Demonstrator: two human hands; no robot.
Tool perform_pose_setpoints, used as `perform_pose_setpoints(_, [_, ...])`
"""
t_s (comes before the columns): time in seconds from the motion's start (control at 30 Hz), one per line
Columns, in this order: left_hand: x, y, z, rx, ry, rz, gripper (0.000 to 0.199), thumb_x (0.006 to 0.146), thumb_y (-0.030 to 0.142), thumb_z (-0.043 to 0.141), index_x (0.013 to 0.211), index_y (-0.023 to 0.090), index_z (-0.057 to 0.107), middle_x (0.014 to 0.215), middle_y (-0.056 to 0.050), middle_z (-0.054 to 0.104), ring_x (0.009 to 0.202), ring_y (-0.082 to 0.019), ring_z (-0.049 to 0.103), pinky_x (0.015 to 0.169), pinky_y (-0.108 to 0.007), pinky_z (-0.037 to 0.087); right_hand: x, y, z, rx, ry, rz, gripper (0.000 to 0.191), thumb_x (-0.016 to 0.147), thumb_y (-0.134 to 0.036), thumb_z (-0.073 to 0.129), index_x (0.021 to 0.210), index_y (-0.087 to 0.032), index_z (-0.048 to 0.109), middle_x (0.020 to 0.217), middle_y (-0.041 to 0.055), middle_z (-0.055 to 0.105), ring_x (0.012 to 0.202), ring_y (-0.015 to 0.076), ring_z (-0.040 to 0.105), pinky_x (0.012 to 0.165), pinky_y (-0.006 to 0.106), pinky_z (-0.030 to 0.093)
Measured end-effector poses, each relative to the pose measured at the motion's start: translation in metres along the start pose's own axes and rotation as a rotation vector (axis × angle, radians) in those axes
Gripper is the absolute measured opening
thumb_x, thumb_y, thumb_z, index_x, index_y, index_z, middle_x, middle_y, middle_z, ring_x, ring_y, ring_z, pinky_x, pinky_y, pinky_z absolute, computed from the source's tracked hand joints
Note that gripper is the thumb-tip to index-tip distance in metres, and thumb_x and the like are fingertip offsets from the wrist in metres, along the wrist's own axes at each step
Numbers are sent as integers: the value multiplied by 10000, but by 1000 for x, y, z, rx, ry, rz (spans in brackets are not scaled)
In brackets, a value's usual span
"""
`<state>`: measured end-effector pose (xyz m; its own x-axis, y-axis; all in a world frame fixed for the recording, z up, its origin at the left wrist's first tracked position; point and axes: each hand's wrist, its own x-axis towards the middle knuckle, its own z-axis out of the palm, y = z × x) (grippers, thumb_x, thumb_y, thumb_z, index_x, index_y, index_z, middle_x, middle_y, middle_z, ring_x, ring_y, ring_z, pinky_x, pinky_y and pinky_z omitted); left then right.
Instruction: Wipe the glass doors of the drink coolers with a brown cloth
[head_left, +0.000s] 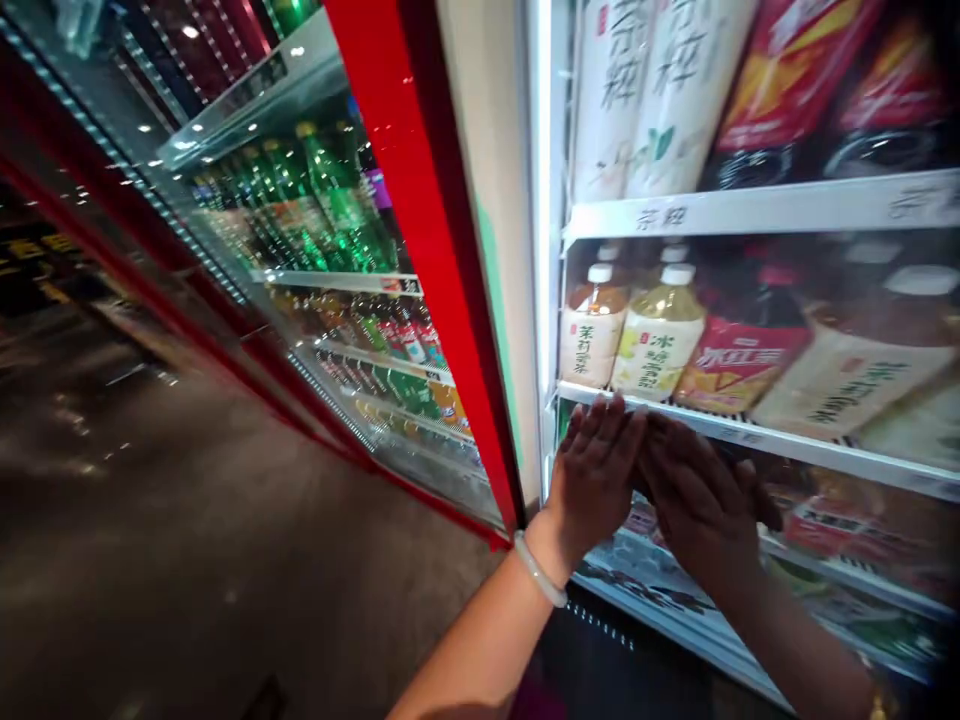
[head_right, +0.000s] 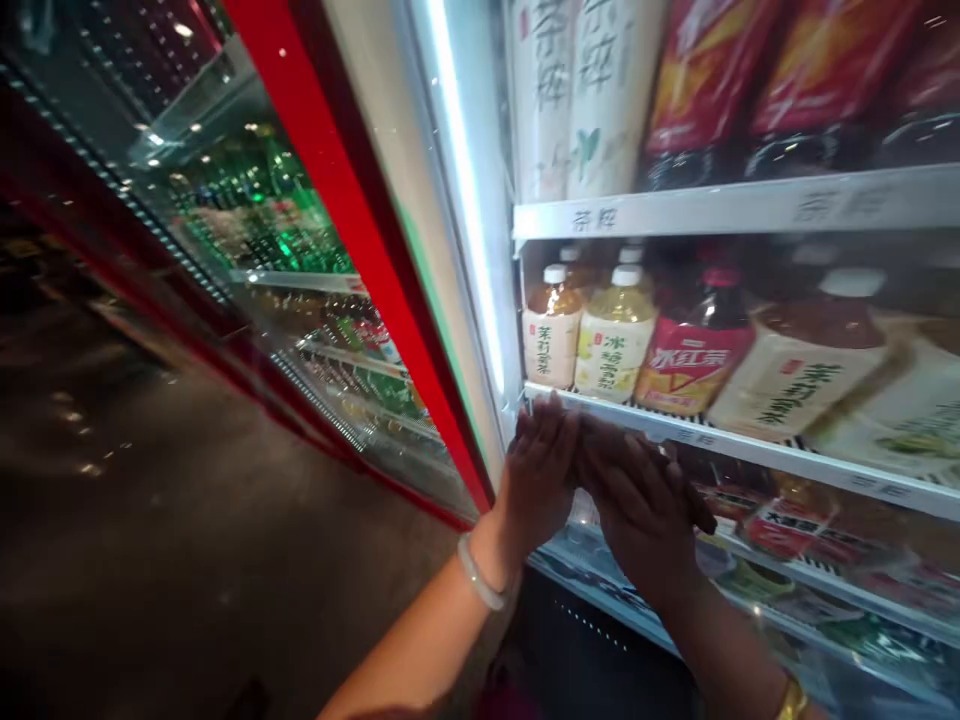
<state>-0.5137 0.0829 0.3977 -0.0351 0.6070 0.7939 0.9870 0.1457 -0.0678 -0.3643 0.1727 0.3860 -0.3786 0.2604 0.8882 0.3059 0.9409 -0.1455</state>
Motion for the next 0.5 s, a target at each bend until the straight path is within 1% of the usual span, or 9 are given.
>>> perform_pose_setpoints(0.07, [-3, -15, 9, -50, 49, 46, 667, 956, 123, 431, 1622, 138, 417, 1752, -79, 314, 1658, -238, 162, 1349, -481, 259, 4, 5, 5, -129, -7, -93, 591, 923, -43, 674, 1422, -360, 659, 1297, 22, 761, 1353, 280, 644, 1254, 493, 400])
perform_pose_setpoints(0.13, [-2, -29, 12, -94, 89, 88, 697, 954, 116, 436, 1646, 134, 366, 1735, -91, 358, 1660, -231, 173, 1364, -471, 208, 14, -3, 10, -198, 44, -122, 659, 900, -28, 696, 1488, -311, 602, 1357, 64, 733, 1408, 297, 602, 1256, 518, 407])
perform_pose_setpoints(0.17, [-1, -36, 12, -122, 109, 109, 703, 963, 124, 440, 1659, 128, 335, 1726, -98, 378, 1660, -222, 174, 1368, -453, 188, 20, -10, 15, -183, 101, -103, 657, 892, -35, 713, 1484, -301, 605, 1379, 76, 720, 1407, 294, 602, 1243, 509, 431])
perform_pose_setpoints(0.23, [-1, -50, 9, -190, 145, 153, 719, 987, 140, 445, 1681, 102, 260, 1718, -117, 387, 1663, -214, 162, 1369, -428, 167, 31, -29, 32, -117, 213, -39, 614, 886, -68, 742, 1449, -290, 633, 1416, 90, 691, 1396, 285, 610, 1212, 489, 473])
perform_pose_setpoints(0.3, [-3, -65, 6, -248, 159, 171, 740, 1006, 142, 435, 1695, 80, 176, 1727, -137, 358, 1668, -226, 127, 1368, -444, 148, 35, -47, 53, -107, 277, 13, 565, 888, -84, 750, 1408, -285, 661, 1409, 88, 690, 1392, 271, 610, 1222, 478, 464])
perform_pose_setpoints(0.33, [-5, -72, 5, -270, 151, 175, 747, 1012, 140, 432, 1698, 74, 145, 1731, -144, 345, 1669, -233, 108, 1367, -455, 135, 33, -54, 63, -125, 272, 21, 547, 895, -77, 738, 1392, -294, 670, 1392, 77, 701, 1392, 258, 608, 1237, 473, 446])
perform_pose_setpoints(0.4, [-8, -85, 3, -302, 108, 199, 750, 1021, 140, 435, 1703, 92, 126, 1728, -139, 349, 1671, -231, 79, 1368, -460, 97, 23, -63, 77, -156, 208, 6, 501, 924, -71, 695, 1357, -323, 688, 1351, 48, 725, 1372, 224, 621, 1244, 446, 437])
perform_pose_setpoints(0.43, [-10, -90, 3, -314, 88, 222, 745, 1026, 148, 444, 1704, 113, 139, 1720, -127, 371, 1670, -220, 73, 1369, -451, 72, 18, -65, 80, -156, 174, 7, 468, 944, -85, 673, 1338, -337, 697, 1333, 37, 733, 1347, 211, 637, 1234, 438, 448])
perform_pose_setpoints(0.5, [-11, -94, 3, -337, 65, 267, 729, 1033, 178, 469, 1703, 153, 184, 1691, -105, 433, 1669, -196, 80, 1369, -432, 29, 11, -67, 81, -151, 136, 76, 394, 989, -154, 632, 1322, -351, 707, 1327, 35, 736, 1310, 215, 660, 1228, 466, 461])
